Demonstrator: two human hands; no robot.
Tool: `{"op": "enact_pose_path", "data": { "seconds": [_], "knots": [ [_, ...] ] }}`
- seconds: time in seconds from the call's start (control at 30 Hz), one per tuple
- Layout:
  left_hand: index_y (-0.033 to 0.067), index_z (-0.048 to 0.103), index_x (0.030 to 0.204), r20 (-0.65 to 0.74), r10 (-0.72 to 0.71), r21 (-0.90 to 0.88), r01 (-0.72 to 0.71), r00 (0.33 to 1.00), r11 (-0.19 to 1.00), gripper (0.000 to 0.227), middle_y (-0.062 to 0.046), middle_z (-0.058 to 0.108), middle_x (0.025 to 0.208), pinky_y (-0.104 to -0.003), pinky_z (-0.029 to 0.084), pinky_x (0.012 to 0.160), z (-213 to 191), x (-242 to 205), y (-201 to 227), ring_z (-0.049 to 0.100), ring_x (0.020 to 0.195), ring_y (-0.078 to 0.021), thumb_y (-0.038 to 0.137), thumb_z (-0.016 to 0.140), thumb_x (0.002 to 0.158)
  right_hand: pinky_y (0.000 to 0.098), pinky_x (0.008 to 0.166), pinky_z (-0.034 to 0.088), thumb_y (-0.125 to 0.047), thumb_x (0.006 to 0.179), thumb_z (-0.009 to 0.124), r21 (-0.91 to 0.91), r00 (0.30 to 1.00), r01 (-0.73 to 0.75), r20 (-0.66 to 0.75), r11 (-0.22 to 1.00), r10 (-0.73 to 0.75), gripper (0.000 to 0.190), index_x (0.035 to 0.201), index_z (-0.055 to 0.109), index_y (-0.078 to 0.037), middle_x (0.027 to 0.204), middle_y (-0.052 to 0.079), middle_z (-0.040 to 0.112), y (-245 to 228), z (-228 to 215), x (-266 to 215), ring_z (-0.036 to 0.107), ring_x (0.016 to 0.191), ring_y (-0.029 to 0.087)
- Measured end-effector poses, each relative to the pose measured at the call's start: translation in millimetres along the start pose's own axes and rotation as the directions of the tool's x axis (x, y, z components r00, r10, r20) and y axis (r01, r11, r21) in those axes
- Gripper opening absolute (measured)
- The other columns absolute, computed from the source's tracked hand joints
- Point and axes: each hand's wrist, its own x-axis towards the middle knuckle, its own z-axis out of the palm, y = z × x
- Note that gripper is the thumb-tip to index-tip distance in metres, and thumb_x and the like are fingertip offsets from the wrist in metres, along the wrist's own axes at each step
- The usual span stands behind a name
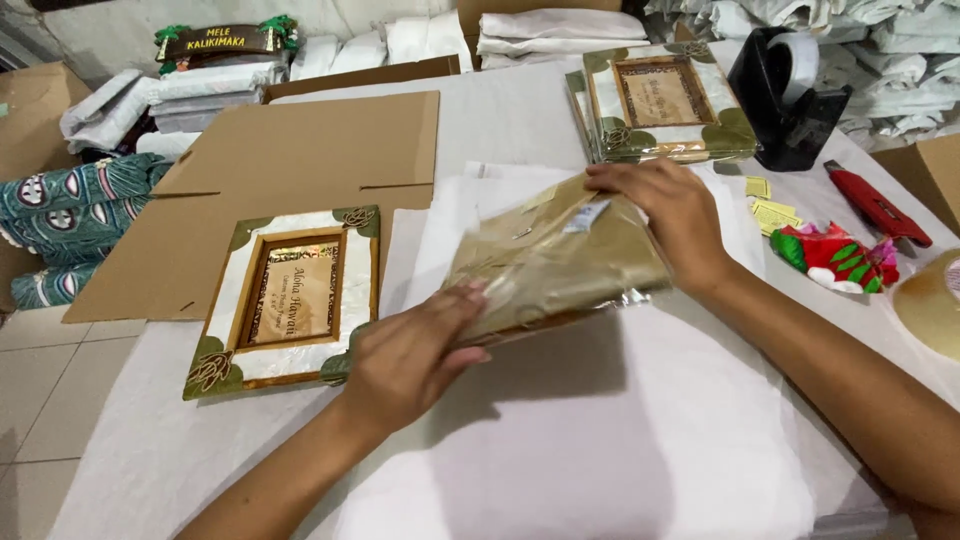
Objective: The person wraps a small rectangular item in a clear plastic bag, seals it with tape, and then wraps it in white tissue paper. They fold the tissue paper around the item and secure it with tape, creating a neatly wrapped package.
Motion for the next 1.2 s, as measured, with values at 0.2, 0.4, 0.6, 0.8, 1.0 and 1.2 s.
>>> {"op": "enact_pose_path", "data": {
  "seconds": [0.2,0.4,0.6,0.8,1.0,1.2],
  "knots": [
    [-0.0017,0.077,0.100,-0.290,-0.124,-0.105,0.097,0.949,0.990,0.037,-0.013,0.079,0.087,-0.038,0.062,0.061,-33.3,4.1,-18.2,0.077,0.072,-0.0312,0.030,0.058,0.101,0.0429,0.102,0.041,-0.021,0.092,0.083,0.193,0.974,0.047,-0.228,0.980,-0.002,0.037,0.126,0.071,-0.014,0.117,0.001,0.072,-16.4,-10.5,11.2,0.058,0.113,0.030],
    [-0.0023,0.072,0.080,-0.406,-0.345,-0.136,0.317,0.846,0.939,0.048,-0.008,0.056,0.051,-0.028,0.043,0.043,-49.4,20.8,-12.4,0.043,0.040,-0.0129,0.026,0.047,0.111,0.0500,0.108,0.045,-0.022,0.094,0.080,0.498,0.984,-0.031,-0.138,0.867,0.115,0.046,0.132,0.063,-0.004,0.120,0.015,0.068,-17.8,-6.3,9.6,0.064,0.120,0.034],
    [0.0071,0.066,0.076,-0.260,-0.765,-0.452,0.626,0.589,0.636,0.059,-0.005,0.054,0.055,-0.021,0.038,0.050,-27.2,2.8,-41.3,0.046,0.053,-0.0071,0.045,0.042,0.114,0.0293,0.070,0.057,-0.021,0.093,0.081,0.685,0.933,-0.324,0.119,0.652,0.339,0.027,0.113,0.071,-0.006,0.081,0.006,0.066,-6.5,-9.6,11.3,0.064,0.075,0.014],
    [0.0037,0.061,0.115,0.209,-0.943,-0.739,0.674,0.260,0.022,0.057,-0.007,0.066,0.090,-0.025,0.059,0.064,-14.4,26.0,-12.2,0.067,0.070,-0.0130,0.057,0.048,0.102,0.0212,0.053,0.051,-0.025,0.096,0.078,0.780,0.837,-0.446,0.190,0.440,0.513,0.022,0.100,0.071,-0.004,0.071,0.001,0.057,9.0,4.8,11.0,0.058,0.056,0.008],
    [0.0018,0.039,0.153,0.438,-0.867,-0.695,0.701,0.237,-0.160,0.077,-0.019,0.054,0.135,-0.044,0.059,0.097,0.9,13.7,-17.8,0.071,0.106,-0.0330,0.055,0.049,0.098,0.0194,0.066,0.055,-0.034,0.093,0.079,0.802,0.667,-0.523,0.173,0.289,0.725,0.028,0.099,0.072,-0.008,0.077,-0.001,0.063,13.1,2.6,13.3,0.067,0.067,0.006],
    [0.0015,0.038,0.152,0.421,-0.706,-0.397,0.815,0.570,0.422,0.058,-0.023,0.052,0.149,-0.055,0.040,0.114,5.5,-1.2,-14.7,0.054,0.136,-0.0417,0.035,0.043,0.104,0.0307,0.086,0.063,-0.035,0.101,0.074,0.881,0.549,-0.410,0.030,0.238,0.835,0.033,0.108,0.070,-0.003,0.095,0.010,0.072,92.7,13.1,5.6,0.077,0.088,0.017]
  ]
}}
